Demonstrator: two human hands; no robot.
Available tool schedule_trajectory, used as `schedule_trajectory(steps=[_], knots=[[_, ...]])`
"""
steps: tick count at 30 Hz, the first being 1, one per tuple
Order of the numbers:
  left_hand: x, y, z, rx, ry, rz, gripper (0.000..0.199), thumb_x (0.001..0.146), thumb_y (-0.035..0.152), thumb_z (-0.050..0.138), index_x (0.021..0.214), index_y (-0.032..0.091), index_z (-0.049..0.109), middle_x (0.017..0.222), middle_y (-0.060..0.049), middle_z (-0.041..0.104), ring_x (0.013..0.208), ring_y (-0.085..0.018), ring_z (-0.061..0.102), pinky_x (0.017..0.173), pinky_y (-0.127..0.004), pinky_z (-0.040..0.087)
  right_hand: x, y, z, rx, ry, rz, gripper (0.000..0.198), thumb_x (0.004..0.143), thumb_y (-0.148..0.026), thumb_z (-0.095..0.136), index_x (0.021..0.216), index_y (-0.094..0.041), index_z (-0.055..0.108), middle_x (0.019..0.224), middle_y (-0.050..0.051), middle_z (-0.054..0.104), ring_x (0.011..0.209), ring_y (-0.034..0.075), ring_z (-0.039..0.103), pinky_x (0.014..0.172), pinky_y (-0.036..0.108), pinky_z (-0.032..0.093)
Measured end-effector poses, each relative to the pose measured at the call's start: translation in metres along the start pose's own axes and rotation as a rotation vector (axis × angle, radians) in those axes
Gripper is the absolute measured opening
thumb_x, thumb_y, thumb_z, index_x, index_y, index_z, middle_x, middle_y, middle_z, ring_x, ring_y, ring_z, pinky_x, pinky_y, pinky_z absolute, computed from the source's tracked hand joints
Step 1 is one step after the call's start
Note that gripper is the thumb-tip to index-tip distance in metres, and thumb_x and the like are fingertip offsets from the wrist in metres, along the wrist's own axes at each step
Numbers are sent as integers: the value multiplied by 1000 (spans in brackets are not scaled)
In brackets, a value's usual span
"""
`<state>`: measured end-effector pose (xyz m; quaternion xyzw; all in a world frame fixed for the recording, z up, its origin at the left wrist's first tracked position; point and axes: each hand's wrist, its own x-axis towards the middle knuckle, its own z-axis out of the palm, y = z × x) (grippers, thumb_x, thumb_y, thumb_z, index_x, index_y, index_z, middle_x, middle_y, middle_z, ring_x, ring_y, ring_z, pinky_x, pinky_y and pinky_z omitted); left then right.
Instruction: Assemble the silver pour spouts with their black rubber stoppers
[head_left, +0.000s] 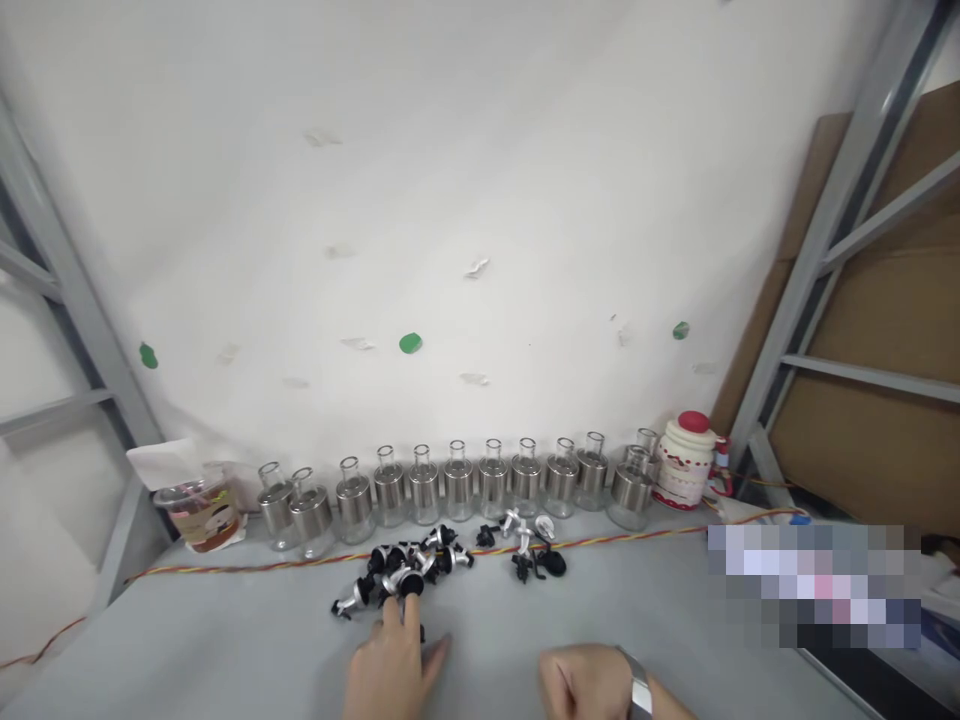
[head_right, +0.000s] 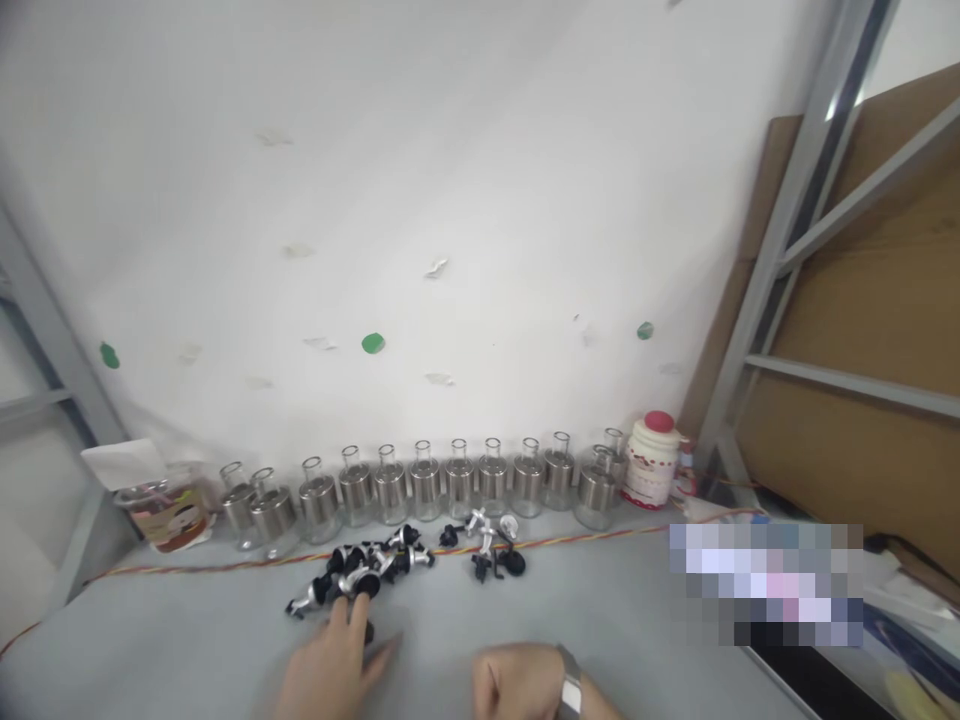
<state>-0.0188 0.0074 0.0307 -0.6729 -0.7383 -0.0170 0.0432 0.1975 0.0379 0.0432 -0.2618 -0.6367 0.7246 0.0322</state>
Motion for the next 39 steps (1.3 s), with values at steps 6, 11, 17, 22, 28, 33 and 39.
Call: schedule_trajectory(steps=[6, 11, 17, 22, 28, 33, 39], knots=[[1, -2, 0, -368, 25, 67, 27, 82, 28, 34, 96, 17, 54, 94, -11, 60, 80, -25, 61, 63, -34, 47, 26, 6, 12, -245, 1010, -453, 46, 79, -44, 45, 42, -18, 45, 44, -2, 45, 44, 9, 45, 45, 20, 37], [0, 5, 7, -1236, 48, 75, 39, 81, 50, 31, 100, 19, 45, 83, -5, 61, 62, -15, 58, 55, -26, 46, 34, 9, 11, -148, 958, -399, 42, 81, -51, 37, 60, -17, 51, 49, -3, 47, 40, 9, 46, 42, 19, 38], [-7, 12, 24, -1220, -70, 374, 47, 72, 35, 52, 113, 18, 37, 90, -8, 59, 76, -18, 56, 65, -27, 46, 50, 15, 25, 71, 625, -186, 49, 77, -63, 30, 76, -18, 49, 49, -4, 51, 34, 8, 45, 31, 16, 33], [-8, 10, 27, -1060, -41, 359, 55, 71, 22, 50, 123, 17, 35, 91, -7, 57, 79, -18, 55, 73, -28, 46, 48, 19, 25, -34, 634, -220, 42, 77, -60, 35, 69, -19, 44, 46, -6, 48, 33, 8, 41, 32, 17, 31], [-10, 11, 27, -969, -121, 341, 53, 66, 10, 46, 118, 15, 44, 103, -9, 53, 94, -18, 53, 86, -26, 41, 45, 21, 25, -244, 670, -228, 37, 83, -50, 33, 65, -19, 43, 46, -5, 46, 39, 8, 44, 38, 16, 33], [-8, 12, 43, -1047, 12, 288, 47, 61, 7, 45, 108, 11, 46, 99, -11, 53, 96, -20, 51, 89, -29, 39, 41, 16, 25, -336, 734, -236, 36, 86, -45, 30, 64, -19, 43, 49, -4, 46, 42, 8, 45, 41, 16, 34], [-5, 10, 52, -1191, 1, 286, 47, 62, 6, 47, 108, 14, 45, 109, -10, 53, 104, -22, 47, 92, -34, 35, 40, 14, 27, -351, 723, -241, 39, 86, -46, 28, 65, -19, 45, 49, -5, 45, 41, 8, 45, 43, 17, 33]])
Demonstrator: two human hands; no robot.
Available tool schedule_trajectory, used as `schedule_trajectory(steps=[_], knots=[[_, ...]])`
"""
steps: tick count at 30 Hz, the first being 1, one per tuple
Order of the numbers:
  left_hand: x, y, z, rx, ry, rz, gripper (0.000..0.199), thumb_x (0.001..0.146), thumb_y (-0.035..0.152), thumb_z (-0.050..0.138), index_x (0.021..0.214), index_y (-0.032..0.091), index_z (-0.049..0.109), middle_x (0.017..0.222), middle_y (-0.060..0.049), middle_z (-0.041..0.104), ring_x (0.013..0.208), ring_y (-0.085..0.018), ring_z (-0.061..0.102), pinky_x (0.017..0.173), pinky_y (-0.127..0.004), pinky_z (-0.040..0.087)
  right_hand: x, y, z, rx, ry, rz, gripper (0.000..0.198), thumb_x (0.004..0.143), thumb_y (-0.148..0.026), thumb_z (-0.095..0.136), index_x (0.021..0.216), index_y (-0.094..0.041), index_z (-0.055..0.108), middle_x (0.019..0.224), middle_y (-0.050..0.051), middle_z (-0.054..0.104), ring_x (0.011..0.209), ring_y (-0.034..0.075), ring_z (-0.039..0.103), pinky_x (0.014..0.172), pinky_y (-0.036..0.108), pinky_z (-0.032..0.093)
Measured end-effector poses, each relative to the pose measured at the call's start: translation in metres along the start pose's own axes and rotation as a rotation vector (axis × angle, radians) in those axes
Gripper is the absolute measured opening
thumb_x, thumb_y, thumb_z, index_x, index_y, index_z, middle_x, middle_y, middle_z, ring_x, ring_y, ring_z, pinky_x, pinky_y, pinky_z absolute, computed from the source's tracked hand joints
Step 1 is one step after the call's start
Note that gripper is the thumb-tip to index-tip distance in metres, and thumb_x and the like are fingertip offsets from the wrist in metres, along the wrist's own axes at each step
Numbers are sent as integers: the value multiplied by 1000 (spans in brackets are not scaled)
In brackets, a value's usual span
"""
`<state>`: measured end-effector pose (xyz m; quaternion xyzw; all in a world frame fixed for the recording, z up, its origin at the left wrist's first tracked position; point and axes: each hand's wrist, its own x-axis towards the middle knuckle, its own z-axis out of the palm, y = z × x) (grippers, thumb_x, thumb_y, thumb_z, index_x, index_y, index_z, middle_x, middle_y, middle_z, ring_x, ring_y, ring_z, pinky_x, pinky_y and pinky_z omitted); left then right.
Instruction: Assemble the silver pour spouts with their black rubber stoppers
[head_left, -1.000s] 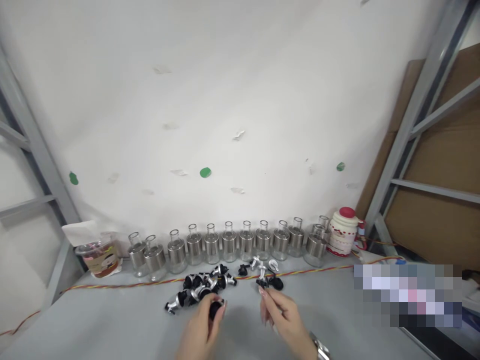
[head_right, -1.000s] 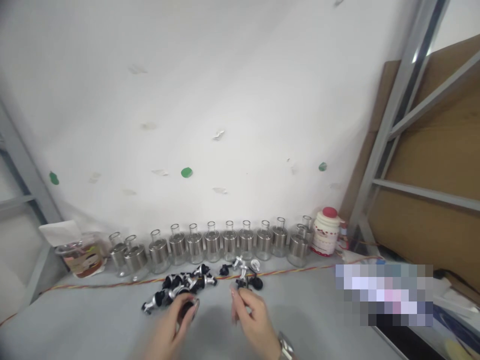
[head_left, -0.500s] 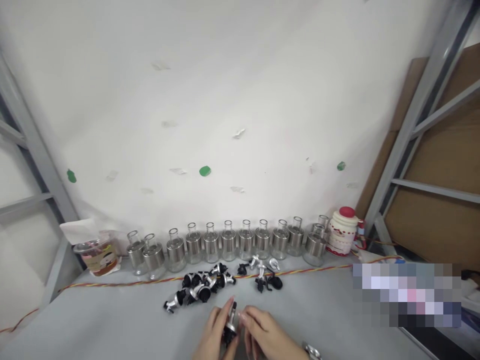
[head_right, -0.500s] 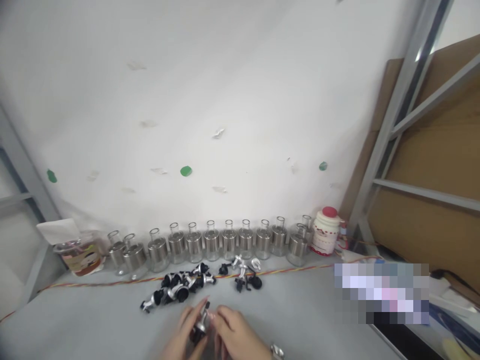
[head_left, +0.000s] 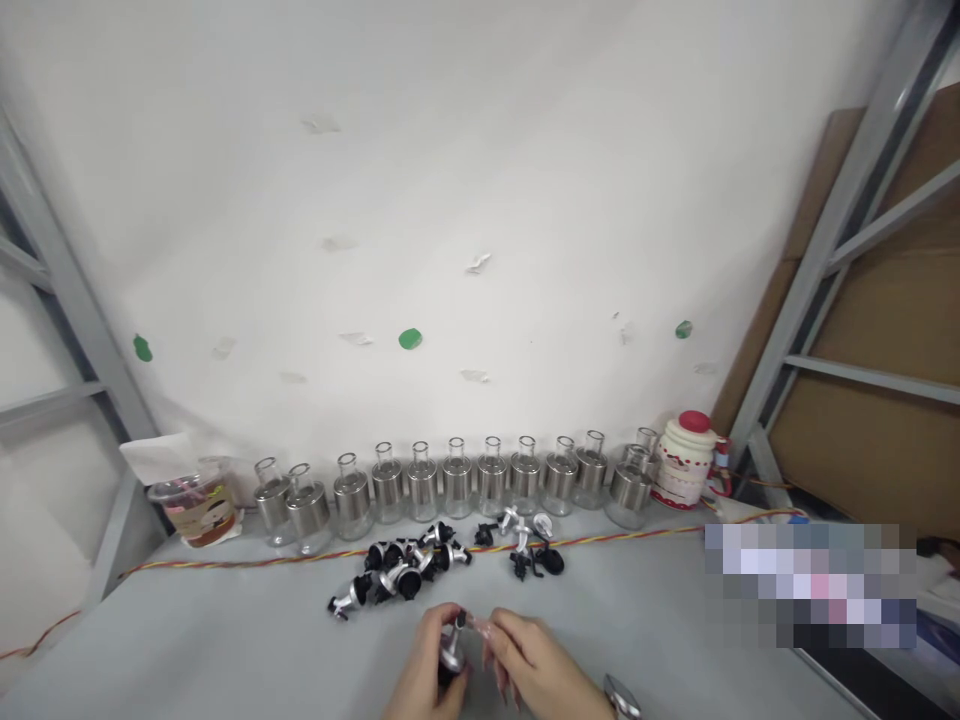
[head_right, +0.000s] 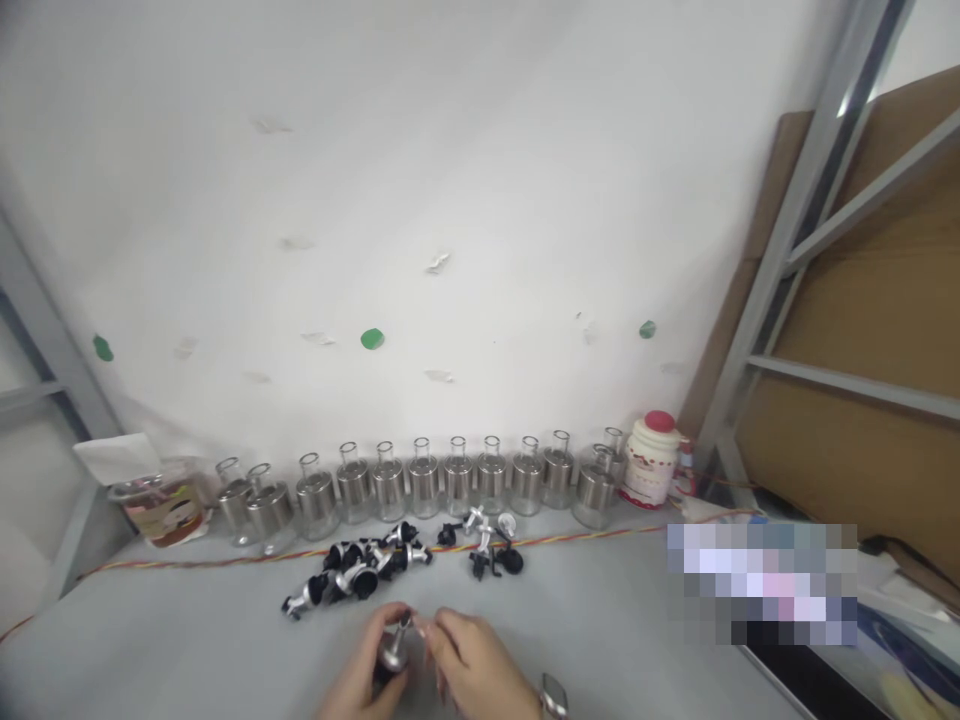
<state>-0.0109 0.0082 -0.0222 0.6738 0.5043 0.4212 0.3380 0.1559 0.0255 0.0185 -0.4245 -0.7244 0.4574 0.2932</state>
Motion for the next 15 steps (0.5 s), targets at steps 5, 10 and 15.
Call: schedule_trajectory(steps=[5, 10, 15], knots=[[5, 11, -6, 10, -273, 34, 58, 56, 1, 56, 112, 16, 49, 104, -9, 55, 99, -22, 50, 89, -31, 37, -1, -5, -3, -12, 39, -25, 42, 87, -46, 25, 62, -19, 45, 48, -4, 46, 42, 9, 45, 47, 18, 34], [7, 27, -9, 159, -276, -101, 46, 54, 7, 66, 98, 15, 58, 91, -7, 58, 84, -20, 55, 75, -27, 43, -3, -12, -6, -44, 64, -45, 44, 88, -45, 24, 58, -19, 43, 44, -5, 42, 44, 9, 45, 51, 19, 35], [6, 29, -8, 252, -246, -116, 33, 54, 12, 68, 87, 13, 60, 85, -6, 59, 79, -19, 55, 70, -25, 43, -3, -13, -6, -134, 72, -51, 44, 88, -43, 23, 57, -19, 42, 44, -5, 42, 44, 9, 44, 49, 19, 33]])
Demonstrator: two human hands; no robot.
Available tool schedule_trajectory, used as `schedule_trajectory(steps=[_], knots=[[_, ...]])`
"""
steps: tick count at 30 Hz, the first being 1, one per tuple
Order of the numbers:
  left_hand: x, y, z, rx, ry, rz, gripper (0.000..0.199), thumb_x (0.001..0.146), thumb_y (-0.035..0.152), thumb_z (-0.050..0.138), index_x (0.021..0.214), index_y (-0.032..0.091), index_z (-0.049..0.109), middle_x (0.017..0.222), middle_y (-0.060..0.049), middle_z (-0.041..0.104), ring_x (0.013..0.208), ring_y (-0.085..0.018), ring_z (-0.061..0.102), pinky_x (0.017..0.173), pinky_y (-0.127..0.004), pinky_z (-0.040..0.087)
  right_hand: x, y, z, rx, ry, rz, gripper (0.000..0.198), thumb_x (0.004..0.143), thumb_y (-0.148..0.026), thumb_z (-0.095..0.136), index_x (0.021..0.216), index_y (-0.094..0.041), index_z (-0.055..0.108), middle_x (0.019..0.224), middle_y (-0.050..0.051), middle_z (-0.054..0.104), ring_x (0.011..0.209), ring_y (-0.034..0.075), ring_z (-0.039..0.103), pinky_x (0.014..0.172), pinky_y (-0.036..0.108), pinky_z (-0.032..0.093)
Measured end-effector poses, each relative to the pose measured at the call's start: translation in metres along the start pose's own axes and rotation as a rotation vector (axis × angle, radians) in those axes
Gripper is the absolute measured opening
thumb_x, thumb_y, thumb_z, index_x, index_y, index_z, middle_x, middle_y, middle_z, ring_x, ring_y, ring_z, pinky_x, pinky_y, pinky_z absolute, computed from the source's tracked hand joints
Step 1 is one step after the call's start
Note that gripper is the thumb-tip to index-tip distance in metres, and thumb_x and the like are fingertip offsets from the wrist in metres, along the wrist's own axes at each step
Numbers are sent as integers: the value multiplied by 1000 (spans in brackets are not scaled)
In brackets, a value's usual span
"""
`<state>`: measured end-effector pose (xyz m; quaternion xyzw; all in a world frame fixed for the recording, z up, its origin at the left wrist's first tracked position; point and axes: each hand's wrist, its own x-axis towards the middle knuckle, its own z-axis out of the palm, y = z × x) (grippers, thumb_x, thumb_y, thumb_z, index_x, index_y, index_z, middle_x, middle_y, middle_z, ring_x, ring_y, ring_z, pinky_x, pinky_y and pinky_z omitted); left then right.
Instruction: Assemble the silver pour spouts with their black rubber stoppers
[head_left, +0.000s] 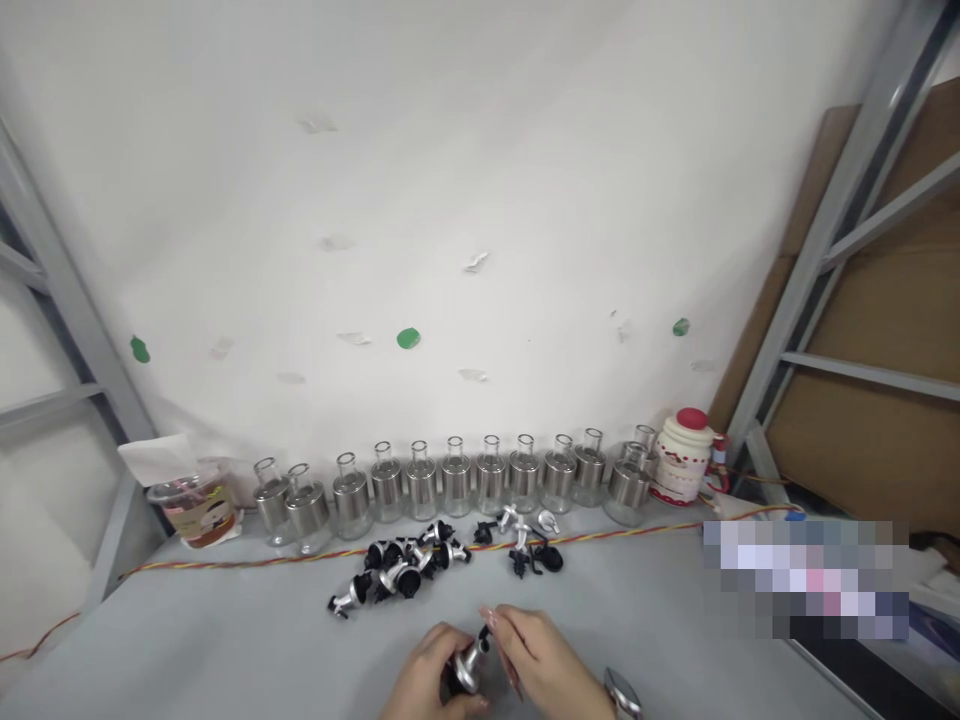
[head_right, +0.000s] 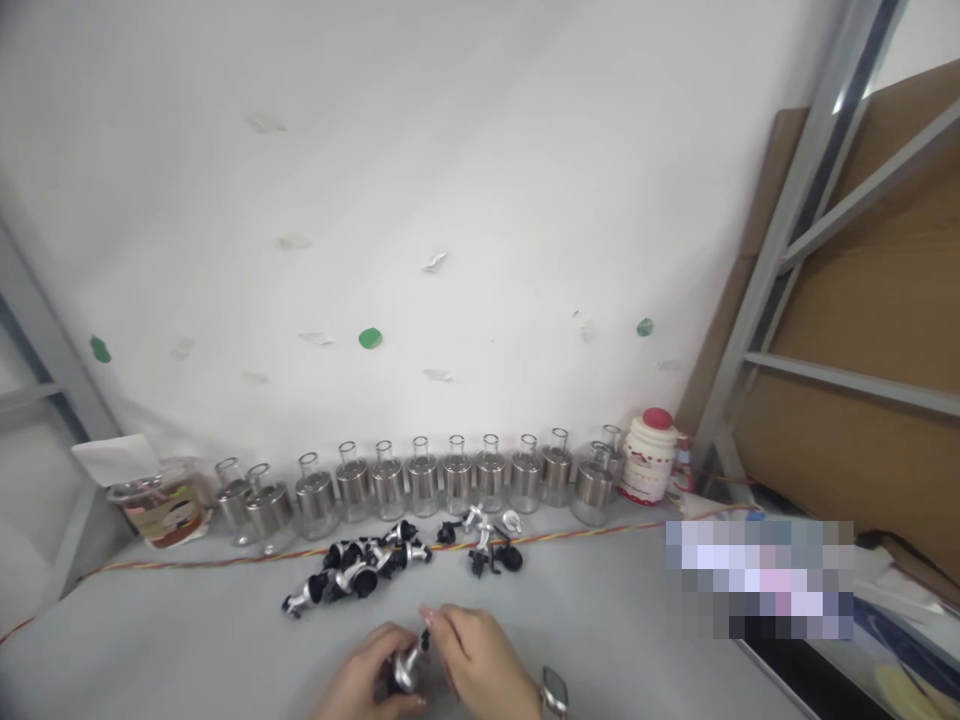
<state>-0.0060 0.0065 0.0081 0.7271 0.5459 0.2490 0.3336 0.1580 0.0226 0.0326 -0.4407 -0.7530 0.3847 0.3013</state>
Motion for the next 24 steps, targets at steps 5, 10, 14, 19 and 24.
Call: schedule_trajectory(steps=[5, 10, 14, 19, 24], knots=[[-3, 0, -2, 47, -11, 81, 37, 58, 11, 66, 94, 16, 59, 88, -5, 57, 81, -19, 55, 74, -26, 44, 1, 6, 1, -212, 46, -30, 41, 86, -45, 31, 57, -19, 44, 52, -2, 50, 49, 10, 42, 48, 20, 27], [-5, -5, -4, 113, 27, 165, 46, 62, 8, 61, 107, 17, 55, 94, -7, 56, 86, -19, 54, 79, -25, 44, 5, 14, 5, -199, 91, 7, 40, 85, -45, 33, 56, -19, 41, 49, -4, 45, 48, 9, 39, 46, 20, 25], [-5, -10, -1, 139, 72, 208, 45, 66, 13, 62, 109, 19, 53, 100, -8, 57, 93, -20, 54, 83, -27, 42, 9, 19, 8, 35, 39, 96, 36, 83, -46, 34, 59, -20, 37, 44, -7, 38, 42, 9, 39, 42, 18, 27], [-6, 0, 0, 128, 78, 179, 32, 69, 32, 61, 98, 18, 58, 87, -7, 59, 80, -20, 58, 72, -27, 47, 13, 23, 11, 273, -8, 239, 38, 78, -52, 37, 57, -21, 34, 40, -9, 33, 33, 6, 32, 34, 18, 24], [-6, 7, 0, 103, 111, 168, 29, 69, 28, 61, 96, 17, 57, 85, -6, 57, 76, -17, 57, 70, -26, 46, 15, 23, 9, 361, -61, 280, 42, 73, -61, 38, 60, -21, 35, 40, -10, 34, 30, 5, 31, 30, 17, 24]])
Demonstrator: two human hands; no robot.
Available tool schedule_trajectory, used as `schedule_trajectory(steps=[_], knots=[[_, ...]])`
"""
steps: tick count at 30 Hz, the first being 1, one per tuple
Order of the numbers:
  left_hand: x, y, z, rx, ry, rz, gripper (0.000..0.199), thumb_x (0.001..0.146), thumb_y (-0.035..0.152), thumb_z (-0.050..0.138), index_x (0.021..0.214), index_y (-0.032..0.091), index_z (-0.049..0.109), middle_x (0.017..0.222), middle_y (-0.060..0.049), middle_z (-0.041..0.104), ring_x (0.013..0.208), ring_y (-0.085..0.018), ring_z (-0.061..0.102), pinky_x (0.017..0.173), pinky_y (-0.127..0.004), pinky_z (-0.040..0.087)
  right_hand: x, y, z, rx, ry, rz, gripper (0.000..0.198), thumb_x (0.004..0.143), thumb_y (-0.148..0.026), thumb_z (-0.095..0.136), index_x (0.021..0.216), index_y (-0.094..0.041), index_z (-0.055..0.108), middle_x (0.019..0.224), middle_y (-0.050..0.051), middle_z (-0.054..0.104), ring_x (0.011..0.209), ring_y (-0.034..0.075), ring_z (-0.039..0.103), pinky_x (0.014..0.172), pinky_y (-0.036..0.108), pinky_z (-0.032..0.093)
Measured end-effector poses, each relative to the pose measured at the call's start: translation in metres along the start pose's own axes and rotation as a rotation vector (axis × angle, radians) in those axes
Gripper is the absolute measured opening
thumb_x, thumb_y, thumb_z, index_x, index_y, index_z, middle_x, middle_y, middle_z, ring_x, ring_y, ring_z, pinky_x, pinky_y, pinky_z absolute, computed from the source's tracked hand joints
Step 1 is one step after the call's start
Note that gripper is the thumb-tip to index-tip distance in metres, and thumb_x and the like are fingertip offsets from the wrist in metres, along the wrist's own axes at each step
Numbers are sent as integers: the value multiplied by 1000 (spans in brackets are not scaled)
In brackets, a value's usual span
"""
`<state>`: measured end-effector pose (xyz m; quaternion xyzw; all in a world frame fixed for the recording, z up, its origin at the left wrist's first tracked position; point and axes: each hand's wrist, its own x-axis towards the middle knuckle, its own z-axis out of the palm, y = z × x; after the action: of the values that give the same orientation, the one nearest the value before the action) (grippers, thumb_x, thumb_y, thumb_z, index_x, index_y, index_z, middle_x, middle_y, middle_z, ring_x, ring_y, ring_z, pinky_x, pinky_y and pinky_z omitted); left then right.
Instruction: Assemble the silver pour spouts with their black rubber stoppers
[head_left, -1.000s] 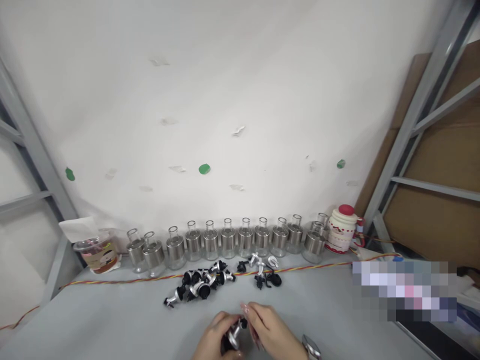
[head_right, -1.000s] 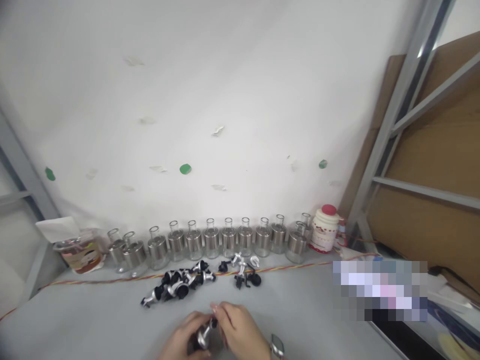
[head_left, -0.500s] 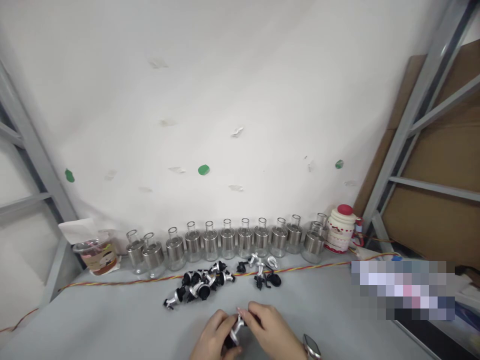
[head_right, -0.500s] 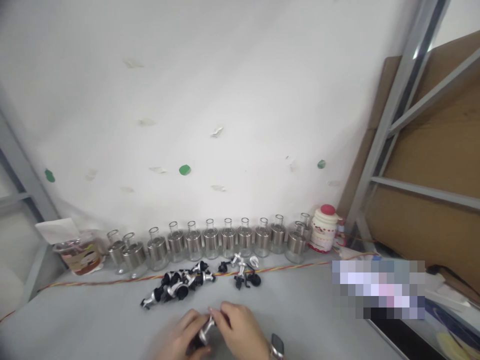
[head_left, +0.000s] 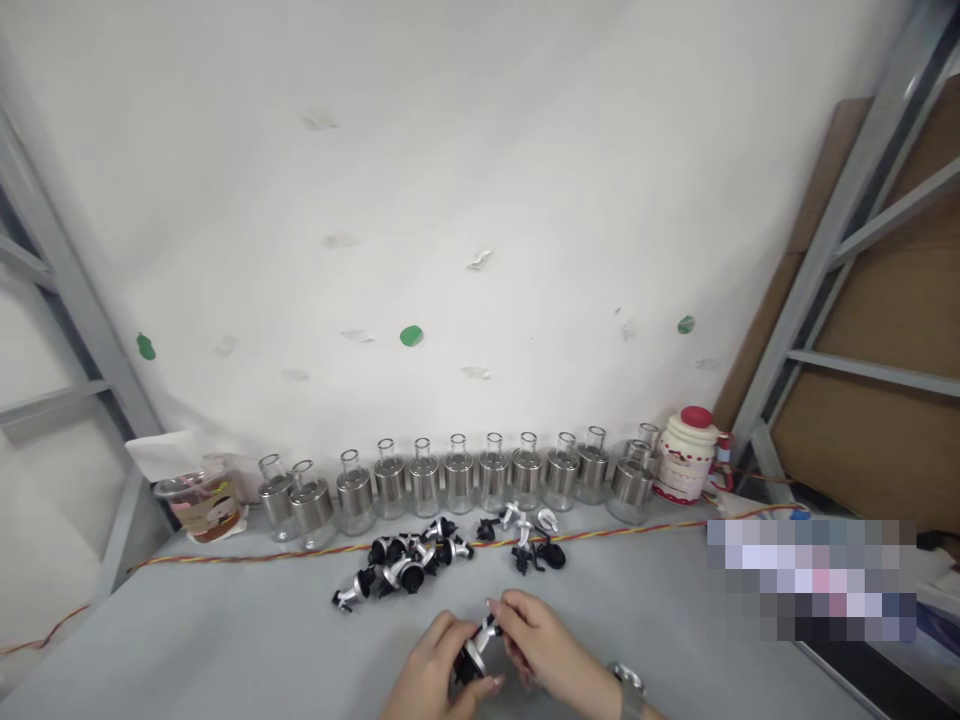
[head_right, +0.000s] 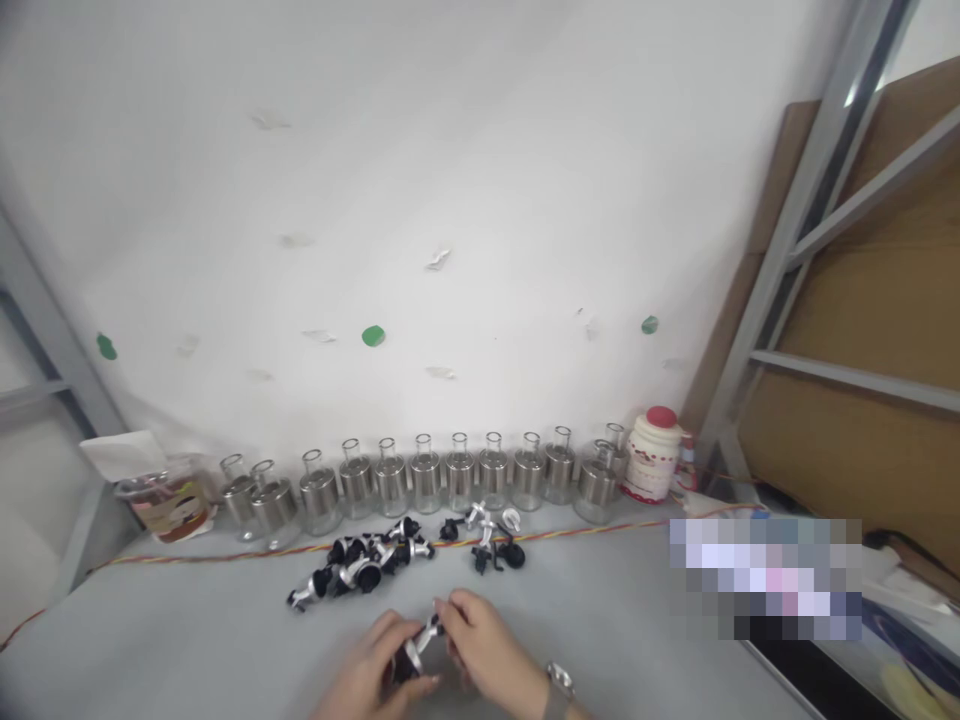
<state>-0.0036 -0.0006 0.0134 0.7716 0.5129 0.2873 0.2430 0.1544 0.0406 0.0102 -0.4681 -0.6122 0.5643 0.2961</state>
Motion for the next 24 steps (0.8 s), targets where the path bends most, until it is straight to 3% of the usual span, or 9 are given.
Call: schedule_trajectory(steps=[5, 10, 13, 19, 24], knots=[[-3, -10, 6, 80, 85, -9, 28, 61, 13, 63, 88, 19, 58, 81, -3, 55, 71, -16, 55, 66, -24, 45, -3, 1, 1, 0, -80, -22, 42, 71, -61, 41, 62, -20, 37, 43, -10, 38, 32, 4, 32, 30, 15, 24], [-4, -17, 11, 236, 132, -7, 29, 60, 10, 59, 87, 22, 58, 86, -4, 57, 80, -19, 56, 72, -26, 45, -5, 3, 8, 40, -131, 7, 43, 69, -62, 44, 63, -20, 40, 40, -11, 37, 29, 4, 30, 27, 15, 21], [-4, -12, 7, 256, 140, -9, 29, 62, 12, 59, 88, 22, 58, 86, -5, 58, 80, -20, 56, 71, -27, 45, -3, 2, 9, 104, -113, 38, 46, 66, -66, 43, 59, -20, 39, 37, -11, 36, 26, 4, 29, 26, 16, 20], [0, 8, -5, 70, -25, -102, 17, 67, 25, 58, 82, 18, 59, 77, -4, 56, 70, -17, 56, 63, -24, 44, -2, 1, 14, 137, -36, 41, 48, 64, -68, 40, 58, -20, 38, 32, -12, 31, 24, 4, 25, 27, 17, 19], [-1, 1, -1, 46, 30, -171, 20, 68, 27, 57, 85, 17, 60, 82, -5, 57, 74, -18, 56, 68, -26, 44, 3, 4, 11, 15, 106, -6, 50, 68, -69, 31, 55, -22, 36, 32, -11, 28, 25, 6, 26, 28, 19, 25]])
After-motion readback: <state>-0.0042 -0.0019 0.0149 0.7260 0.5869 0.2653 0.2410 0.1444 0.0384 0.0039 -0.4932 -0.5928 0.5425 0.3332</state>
